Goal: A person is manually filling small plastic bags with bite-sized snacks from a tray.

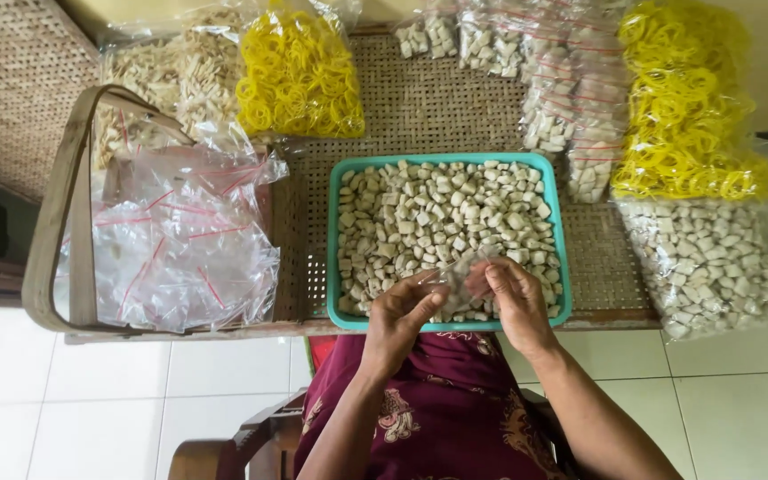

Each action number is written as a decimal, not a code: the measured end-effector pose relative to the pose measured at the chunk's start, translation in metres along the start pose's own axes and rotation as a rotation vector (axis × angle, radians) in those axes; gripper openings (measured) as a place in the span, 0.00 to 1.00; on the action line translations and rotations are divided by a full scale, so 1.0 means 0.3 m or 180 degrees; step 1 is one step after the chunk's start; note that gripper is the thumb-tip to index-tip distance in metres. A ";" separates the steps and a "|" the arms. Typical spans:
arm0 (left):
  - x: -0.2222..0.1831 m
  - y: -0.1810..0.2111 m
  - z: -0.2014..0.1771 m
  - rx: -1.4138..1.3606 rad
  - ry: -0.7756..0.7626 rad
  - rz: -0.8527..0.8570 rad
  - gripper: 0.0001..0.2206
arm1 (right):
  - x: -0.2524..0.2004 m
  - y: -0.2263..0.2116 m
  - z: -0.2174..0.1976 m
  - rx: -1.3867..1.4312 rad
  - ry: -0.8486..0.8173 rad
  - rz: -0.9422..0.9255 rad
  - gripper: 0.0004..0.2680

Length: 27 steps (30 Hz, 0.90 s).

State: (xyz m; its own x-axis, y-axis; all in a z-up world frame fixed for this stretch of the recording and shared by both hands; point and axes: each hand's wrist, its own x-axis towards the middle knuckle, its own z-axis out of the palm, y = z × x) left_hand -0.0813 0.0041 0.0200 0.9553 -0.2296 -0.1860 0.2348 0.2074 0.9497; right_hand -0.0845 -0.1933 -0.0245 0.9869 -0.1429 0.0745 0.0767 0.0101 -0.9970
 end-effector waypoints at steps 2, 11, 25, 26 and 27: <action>0.007 -0.039 0.009 -0.0012 0.0125 0.0064 0.13 | -0.003 -0.006 0.010 -0.0044 -0.0051 -0.0040 0.09; 0.035 -0.068 -0.050 0.0744 0.0416 0.0661 0.08 | 0.006 -0.045 0.006 -0.0397 -0.0184 -0.0387 0.08; 0.040 -0.064 -0.033 0.1915 -0.0502 0.0637 0.06 | -0.004 0.076 -0.036 -0.1127 -0.1101 -0.0477 0.07; 0.046 -0.070 -0.020 0.1788 -0.0222 0.0351 0.05 | -0.007 0.096 -0.039 -0.1164 -0.0975 -0.0548 0.07; 0.052 -0.077 -0.005 0.1657 0.0059 0.0068 0.05 | -0.011 0.116 -0.042 -0.1201 -0.0848 -0.0620 0.06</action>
State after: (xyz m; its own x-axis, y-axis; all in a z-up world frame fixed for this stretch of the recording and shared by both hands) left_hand -0.0714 -0.0028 -0.0051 0.9631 -0.2125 -0.1652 0.0994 -0.2895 0.9520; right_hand -0.0869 -0.2051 -0.0597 0.9651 0.1517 0.2136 0.2551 -0.3572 -0.8985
